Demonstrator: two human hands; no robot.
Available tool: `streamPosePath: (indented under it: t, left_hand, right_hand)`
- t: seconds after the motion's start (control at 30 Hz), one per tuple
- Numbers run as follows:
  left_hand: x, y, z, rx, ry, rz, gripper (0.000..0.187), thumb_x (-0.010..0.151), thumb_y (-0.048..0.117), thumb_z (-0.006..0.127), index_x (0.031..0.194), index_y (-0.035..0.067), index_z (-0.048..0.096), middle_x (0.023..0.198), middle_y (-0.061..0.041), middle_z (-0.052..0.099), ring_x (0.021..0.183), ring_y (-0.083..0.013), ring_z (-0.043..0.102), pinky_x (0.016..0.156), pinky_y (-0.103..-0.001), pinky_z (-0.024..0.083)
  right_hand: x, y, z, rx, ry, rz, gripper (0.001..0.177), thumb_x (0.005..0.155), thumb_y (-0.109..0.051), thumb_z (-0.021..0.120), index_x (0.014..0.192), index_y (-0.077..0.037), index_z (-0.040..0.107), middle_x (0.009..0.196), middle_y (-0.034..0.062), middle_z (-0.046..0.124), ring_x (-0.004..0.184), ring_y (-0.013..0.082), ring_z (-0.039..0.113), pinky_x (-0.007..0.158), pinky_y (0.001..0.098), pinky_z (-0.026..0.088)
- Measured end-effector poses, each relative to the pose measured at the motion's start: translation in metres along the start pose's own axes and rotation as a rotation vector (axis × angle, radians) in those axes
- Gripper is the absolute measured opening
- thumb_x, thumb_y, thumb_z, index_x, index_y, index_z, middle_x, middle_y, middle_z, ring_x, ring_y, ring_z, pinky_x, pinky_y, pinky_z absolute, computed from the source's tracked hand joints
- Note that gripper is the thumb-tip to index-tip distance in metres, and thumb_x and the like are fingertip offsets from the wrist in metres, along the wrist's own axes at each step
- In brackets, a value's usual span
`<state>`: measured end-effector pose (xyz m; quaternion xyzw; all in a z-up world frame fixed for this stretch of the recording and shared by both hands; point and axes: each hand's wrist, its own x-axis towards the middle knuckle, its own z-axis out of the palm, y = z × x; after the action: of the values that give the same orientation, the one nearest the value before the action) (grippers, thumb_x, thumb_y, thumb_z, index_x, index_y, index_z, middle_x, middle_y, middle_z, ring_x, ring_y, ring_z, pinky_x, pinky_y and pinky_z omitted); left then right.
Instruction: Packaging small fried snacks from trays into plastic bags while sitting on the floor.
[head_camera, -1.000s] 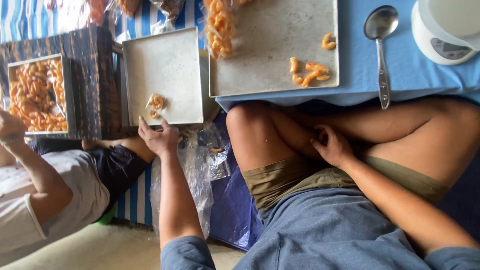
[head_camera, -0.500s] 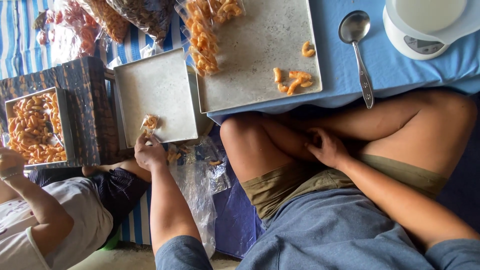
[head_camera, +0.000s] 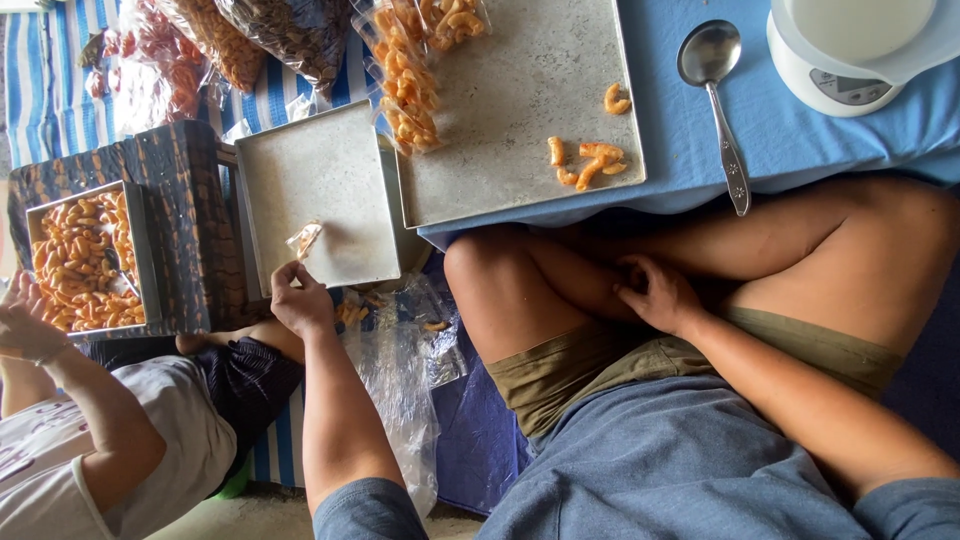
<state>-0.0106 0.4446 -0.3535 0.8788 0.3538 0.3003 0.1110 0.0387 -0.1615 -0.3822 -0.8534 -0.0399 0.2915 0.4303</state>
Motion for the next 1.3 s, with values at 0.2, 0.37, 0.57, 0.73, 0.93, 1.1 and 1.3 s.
streamPosePath:
  t: [0.2, 0.37, 0.57, 0.73, 0.93, 1.1, 1.3]
  left_hand:
    - [0.018, 0.05, -0.032, -0.267, 0.046, 0.232, 0.01, 0.095, -0.005, 0.071, 0.101, 0.003, 0.07, 0.096, -0.017, 0.074, 0.071, -0.0288, 0.076, 0.046, -0.029, 0.061]
    - [0.026, 0.111, -0.067, -0.405, 0.122, 0.326, 0.011, 0.098, -0.006, 0.067, 0.1, 0.004, 0.071, 0.109, -0.02, 0.074, 0.08, -0.0336, 0.077, 0.056, -0.03, 0.065]
    - [0.008, 0.172, -0.071, -0.593, 0.067, 0.383, 0.018, 0.096, -0.013, 0.059, 0.094, 0.002, 0.069, 0.117, -0.022, 0.074, 0.084, -0.0328, 0.078, 0.059, -0.032, 0.065]
    - [-0.024, 0.193, -0.053, -0.697, -0.006, 0.23, 0.015, 0.097, -0.01, 0.056, 0.092, 0.001, 0.066, 0.11, -0.023, 0.074, 0.082, -0.0353, 0.078, 0.058, -0.036, 0.068]
    - [-0.055, 0.234, -0.076, -0.86, -0.002, 0.226, 0.017, 0.096, -0.009, 0.056, 0.089, 0.004, 0.065, 0.108, -0.021, 0.075, 0.083, -0.0325, 0.078, 0.062, -0.034, 0.066]
    - [-0.09, 0.263, -0.105, -0.951, 0.1, 0.283, 0.017, 0.097, -0.012, 0.057, 0.085, -0.002, 0.061, 0.099, -0.029, 0.074, 0.078, -0.0397, 0.077, 0.059, -0.04, 0.066]
    - [-0.151, 0.324, -0.127, -1.229, -0.21, 0.403, 0.026, 0.092, -0.021, 0.051, 0.077, -0.002, 0.057, 0.075, -0.018, 0.07, 0.075, -0.0368, 0.078, 0.08, -0.049, 0.062]
  right_hand:
    - [0.003, 0.006, 0.003, -0.003, -0.002, -0.023, 0.053, 0.09, -0.028, 0.07, 0.138, -0.008, 0.06, 0.112, 0.0266, 0.071, 0.112, 0.0474, 0.067, 0.094, 0.0583, 0.057]
    - [0.002, 0.002, 0.001, -0.002, -0.025, -0.017, 0.053, 0.092, -0.029, 0.069, 0.14, -0.008, 0.06, 0.115, 0.0269, 0.07, 0.116, 0.0478, 0.065, 0.096, 0.0581, 0.056]
    - [0.008, 0.012, 0.001, 0.014, -0.041, 0.014, 0.053, 0.094, -0.031, 0.068, 0.142, -0.011, 0.059, 0.119, 0.024, 0.07, 0.12, 0.0446, 0.064, 0.099, 0.0553, 0.055]
    - [0.002, 0.008, -0.002, -0.001, -0.03, 0.025, 0.051, 0.094, -0.032, 0.068, 0.141, -0.012, 0.061, 0.118, 0.0228, 0.07, 0.119, 0.0429, 0.065, 0.098, 0.0542, 0.056]
    - [-0.012, -0.002, -0.007, 0.003, -0.046, 0.017, 0.048, 0.1, -0.039, 0.062, 0.14, -0.011, 0.061, 0.121, 0.021, 0.071, 0.119, 0.0407, 0.066, 0.1, 0.052, 0.056]
    - [-0.04, -0.06, -0.027, 0.028, -0.045, -0.105, 0.036, 0.1, -0.027, 0.061, 0.131, -0.01, 0.067, 0.117, 0.022, 0.073, 0.116, 0.0421, 0.068, 0.096, 0.0527, 0.058]
    - [-0.069, -0.104, -0.046, 0.351, 0.052, -0.421, 0.042, 0.091, -0.031, 0.075, 0.128, -0.012, 0.069, 0.098, 0.0037, 0.068, 0.08, 0.0119, 0.065, 0.062, 0.0238, 0.056]
